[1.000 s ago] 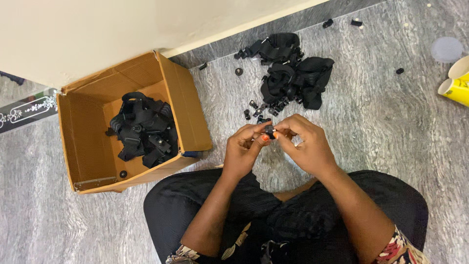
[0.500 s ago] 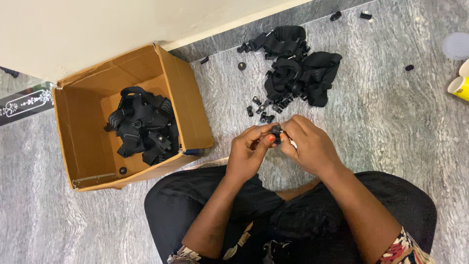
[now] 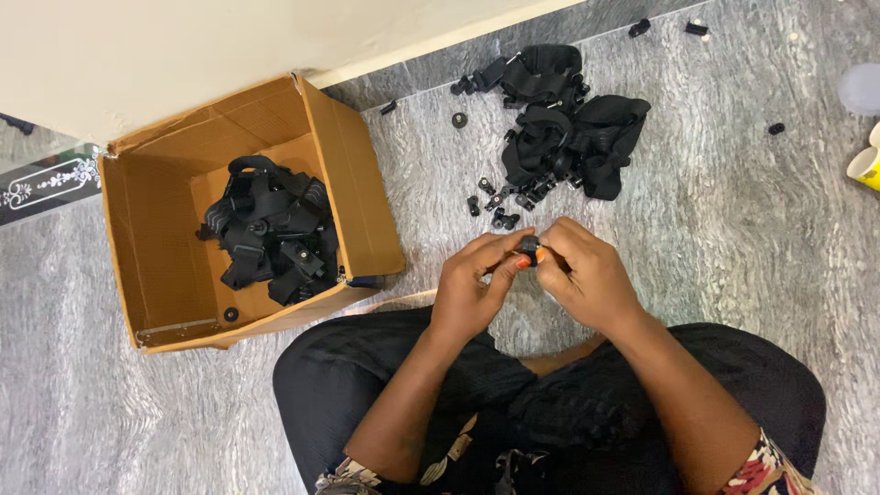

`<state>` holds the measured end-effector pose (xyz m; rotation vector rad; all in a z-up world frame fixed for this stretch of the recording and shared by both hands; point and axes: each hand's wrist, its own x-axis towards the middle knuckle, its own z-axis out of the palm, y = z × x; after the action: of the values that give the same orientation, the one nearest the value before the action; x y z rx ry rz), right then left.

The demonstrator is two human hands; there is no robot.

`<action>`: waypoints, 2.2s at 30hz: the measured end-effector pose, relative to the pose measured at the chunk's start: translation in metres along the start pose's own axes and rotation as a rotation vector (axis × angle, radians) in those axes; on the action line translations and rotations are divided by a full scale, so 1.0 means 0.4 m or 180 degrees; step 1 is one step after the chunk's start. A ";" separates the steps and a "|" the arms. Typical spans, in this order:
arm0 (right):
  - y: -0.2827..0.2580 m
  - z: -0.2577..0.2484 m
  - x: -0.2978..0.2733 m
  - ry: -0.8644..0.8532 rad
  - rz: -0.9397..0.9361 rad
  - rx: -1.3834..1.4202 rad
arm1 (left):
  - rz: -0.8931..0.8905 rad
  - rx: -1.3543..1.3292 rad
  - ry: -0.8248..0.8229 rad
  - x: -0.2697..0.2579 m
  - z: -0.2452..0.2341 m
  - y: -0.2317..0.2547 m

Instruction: The person sits on the floor and assembles black harness components by hand. They attach small plastic parts to the straps, tighten screws, and place the finished units into a cardboard box.

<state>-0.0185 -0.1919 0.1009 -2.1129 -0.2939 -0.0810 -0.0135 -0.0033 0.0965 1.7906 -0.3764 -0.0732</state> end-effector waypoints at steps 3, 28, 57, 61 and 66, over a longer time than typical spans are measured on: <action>0.005 0.009 0.004 -0.0090 0.0186 0.0155 | -0.0272 -0.0164 0.0032 0.013 0.001 -0.009; 0.085 0.035 0.005 -0.0503 0.1409 0.2305 | 0.0060 -0.0130 0.0225 0.022 -0.015 0.011; 0.312 0.161 0.087 -0.1190 0.0828 -0.1116 | -0.0485 -0.5010 0.1639 0.037 -0.160 -0.178; 0.327 0.198 0.093 -0.1463 0.0760 -0.1371 | -0.1205 -0.4282 0.1800 0.039 -0.125 -0.217; 0.337 0.245 0.072 -0.1894 0.0449 -0.1949 | -0.1518 -0.4103 0.1737 0.043 -0.094 -0.239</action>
<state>0.0360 -0.1719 -0.0579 -2.7263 -0.5162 0.6240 0.0326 0.0461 0.0174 0.5274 0.4454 -0.1201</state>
